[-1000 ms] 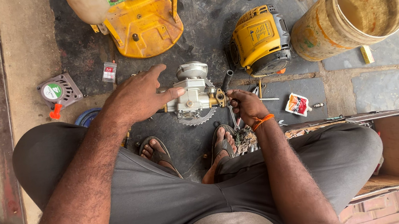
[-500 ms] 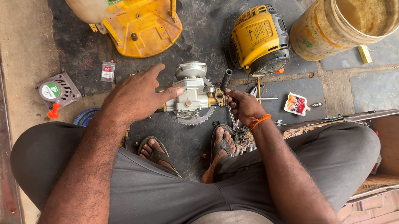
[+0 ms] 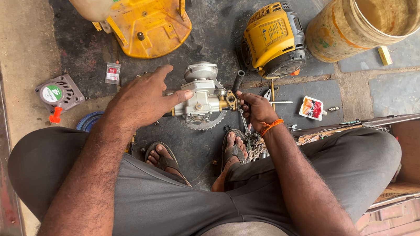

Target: The person sits on the floor and uses a wrench to loosen and remove bolts from a small engine component. They then detach a part and inspect the interior of the housing.

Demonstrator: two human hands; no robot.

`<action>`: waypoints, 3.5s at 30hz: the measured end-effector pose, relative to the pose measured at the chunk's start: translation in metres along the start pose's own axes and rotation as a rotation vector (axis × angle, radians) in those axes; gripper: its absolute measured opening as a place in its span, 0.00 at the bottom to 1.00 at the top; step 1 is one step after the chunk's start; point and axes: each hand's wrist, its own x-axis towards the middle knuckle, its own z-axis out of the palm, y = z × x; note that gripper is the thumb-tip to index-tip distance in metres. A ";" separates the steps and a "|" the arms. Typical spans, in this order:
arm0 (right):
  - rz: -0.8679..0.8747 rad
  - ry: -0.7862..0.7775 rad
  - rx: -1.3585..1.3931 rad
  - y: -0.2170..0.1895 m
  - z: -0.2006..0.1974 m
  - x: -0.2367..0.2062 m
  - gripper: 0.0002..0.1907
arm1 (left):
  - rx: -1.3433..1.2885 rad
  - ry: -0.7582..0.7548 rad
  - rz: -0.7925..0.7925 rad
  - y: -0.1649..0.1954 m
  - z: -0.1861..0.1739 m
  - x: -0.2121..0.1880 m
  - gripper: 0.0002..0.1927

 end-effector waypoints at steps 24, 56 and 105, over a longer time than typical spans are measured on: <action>0.040 -0.024 -0.245 -0.013 -0.004 -0.004 0.12 | 0.001 0.002 0.001 -0.002 0.002 0.002 0.49; -0.058 -0.093 -0.313 -0.008 -0.006 0.008 0.13 | 0.020 0.003 0.000 -0.005 0.003 0.003 0.48; 0.023 -0.020 -0.322 -0.012 -0.008 0.000 0.10 | 0.007 -0.001 -0.002 -0.003 0.004 0.005 0.48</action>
